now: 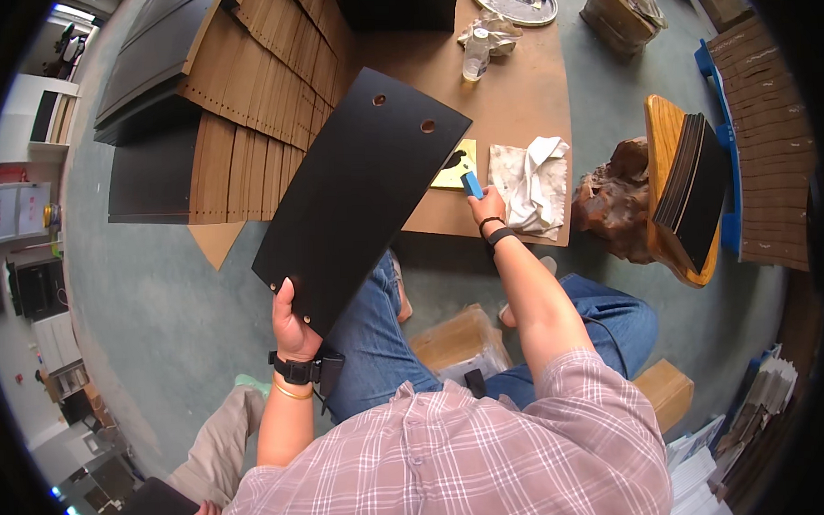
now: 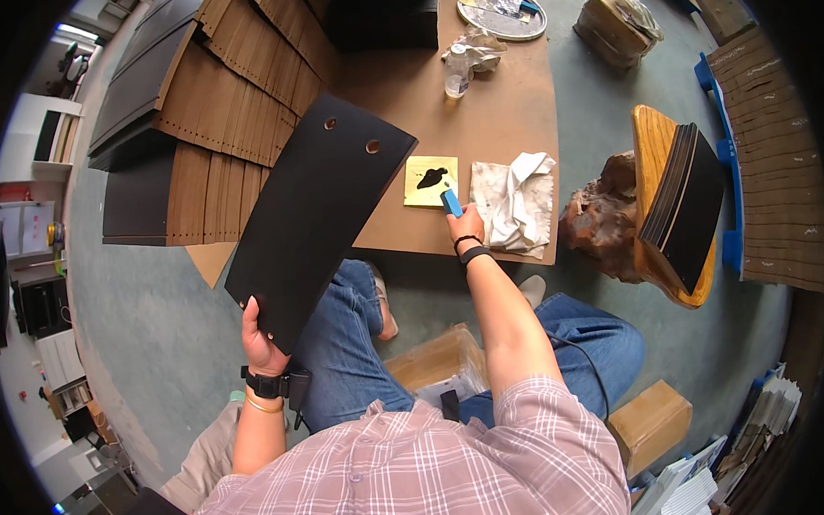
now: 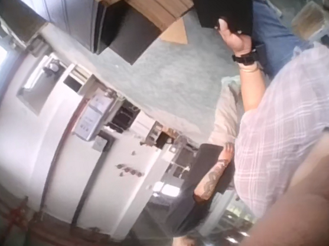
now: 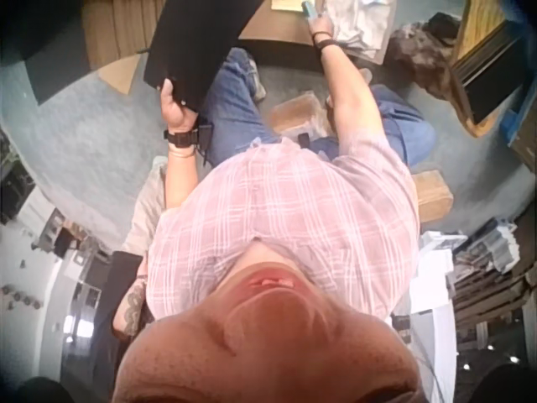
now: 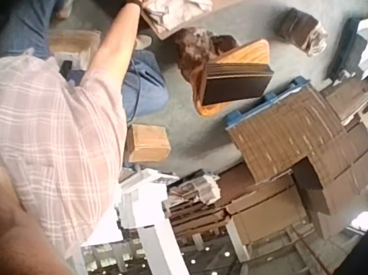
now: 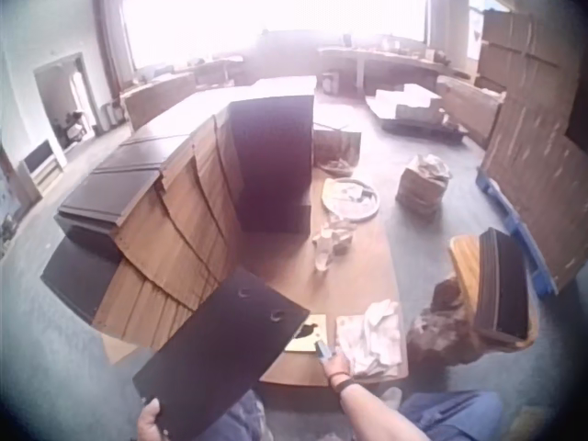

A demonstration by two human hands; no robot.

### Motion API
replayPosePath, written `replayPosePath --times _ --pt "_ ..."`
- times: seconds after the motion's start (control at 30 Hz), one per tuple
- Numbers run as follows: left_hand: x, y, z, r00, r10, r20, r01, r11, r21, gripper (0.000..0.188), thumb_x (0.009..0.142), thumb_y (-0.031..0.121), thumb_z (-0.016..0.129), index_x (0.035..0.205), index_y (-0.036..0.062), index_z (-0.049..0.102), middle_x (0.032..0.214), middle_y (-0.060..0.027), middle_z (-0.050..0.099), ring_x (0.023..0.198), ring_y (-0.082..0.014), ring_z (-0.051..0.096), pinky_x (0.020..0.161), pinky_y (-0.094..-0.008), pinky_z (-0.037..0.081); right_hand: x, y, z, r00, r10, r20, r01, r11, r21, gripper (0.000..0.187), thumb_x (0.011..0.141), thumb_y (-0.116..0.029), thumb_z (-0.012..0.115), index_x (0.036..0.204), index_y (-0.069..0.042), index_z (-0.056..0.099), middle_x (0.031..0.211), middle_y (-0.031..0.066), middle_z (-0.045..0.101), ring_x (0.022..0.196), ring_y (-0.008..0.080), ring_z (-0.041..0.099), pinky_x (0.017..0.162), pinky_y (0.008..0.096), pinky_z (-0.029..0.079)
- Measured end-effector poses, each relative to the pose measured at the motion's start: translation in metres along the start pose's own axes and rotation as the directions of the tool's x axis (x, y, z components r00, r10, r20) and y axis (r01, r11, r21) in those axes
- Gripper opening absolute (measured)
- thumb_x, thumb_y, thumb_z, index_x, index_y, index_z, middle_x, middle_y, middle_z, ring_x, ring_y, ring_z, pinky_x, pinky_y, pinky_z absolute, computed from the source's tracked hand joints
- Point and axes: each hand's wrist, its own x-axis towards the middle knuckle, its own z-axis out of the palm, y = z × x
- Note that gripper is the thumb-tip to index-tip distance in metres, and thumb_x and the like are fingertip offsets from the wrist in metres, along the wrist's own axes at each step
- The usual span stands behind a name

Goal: Wiping and sanding black furniture panels on a workbench.

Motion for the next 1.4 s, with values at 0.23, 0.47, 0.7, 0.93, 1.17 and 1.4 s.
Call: replayPosePath --times 0.23,0.47,0.7,0.93,1.17,1.4 --pt "0.0 0.001 0.002 1.0 0.016 -0.005 -0.016 0.999 0.043 0.04 0.097 0.028 0.045 0.124 0.0002 0.052 0.123 -0.0127 0.058 0.112 -0.0244 0.057 0.098 -0.0362 0.044 0.01 -0.009 0.005 1.0 -0.002 -0.024 0.0 0.994 -0.107 0.043 0.076 -0.031 0.072 0.109 -0.01 0.056 0.096 0.0145 0.067 0.093 0.0326 0.063 0.079 0.0424 0.049" --pt "0.001 0.0 0.008 0.998 -0.006 -0.066 0.008 1.0 0.027 0.036 0.094 0.02 0.05 0.127 0.0033 0.047 0.119 -0.0095 0.059 0.108 -0.0227 0.058 0.094 -0.0365 0.048 -0.036 -0.04 -0.009 0.989 -0.146 -0.006 0.139 0.923 0.359 0.025 0.08 -0.023 0.068 0.095 -0.004 0.063 0.082 0.0063 0.066 0.074 0.0167 0.063 0.07 0.0309 0.051" --pt "0.002 -0.005 0.018 0.985 -0.093 0.148 0.087 0.995 0.047 0.034 0.096 0.022 0.046 0.12 -0.0014 0.053 0.113 -0.013 0.062 0.101 -0.0234 0.063 0.089 -0.0346 0.051 -0.129 -0.099 -0.059 0.782 -0.621 0.055 0.429 0.6 0.675 0.023 0.089 -0.016 0.06 0.108 -0.002 0.059 0.102 0.0084 0.062 0.095 0.0172 0.058 0.084 0.0315 0.048" --pt "-0.036 -0.018 0.056 0.864 -0.401 0.304 0.47 0.858 -0.205 0.032 0.095 0.02 0.043 0.113 -0.0022 0.057 0.106 -0.0133 0.065 0.095 -0.0232 0.065 0.087 -0.0332 0.051 -0.182 -0.137 -0.16 0.484 -0.85 0.206 0.068 0.271 0.96 0.053 0.098 -0.037 0.038 0.137 0.0 0.035 0.14 0.0169 0.039 0.125 0.025 0.042 0.103 0.0347 0.037" --pt "-0.068 -0.037 0.074 0.698 -0.484 0.527 0.69 0.65 -0.318 0.036 0.092 0.02 0.043 0.117 -0.0038 0.056 0.114 -0.0175 0.063 0.102 -0.0286 0.062 0.096 -0.0391 0.045 -0.213 -0.13 -0.185 0.55 -0.814 0.187 -0.142 0.129 0.981 0.055 0.096 -0.046 0.035 0.12 0.001 0.048 0.126 0.0173 0.052 0.123 0.0276 0.045 0.109 0.0417 0.032" --pt "-0.087 -0.051 0.076 0.579 -0.582 0.571 0.811 0.485 -0.327 0.039 0.092 0.019 0.041 0.12 -0.0063 0.052 0.119 -0.0206 0.059 0.105 -0.0313 0.061 0.099 -0.0417 0.043 -0.218 -0.126 -0.189 0.232 -0.969 -0.081 -0.154 -0.119 0.981 0.037 0.093 -0.039 0.047 0.089 -0.005 0.062 0.097 0.0128 0.064 0.108 0.0291 0.054 0.108 0.0487 0.026"
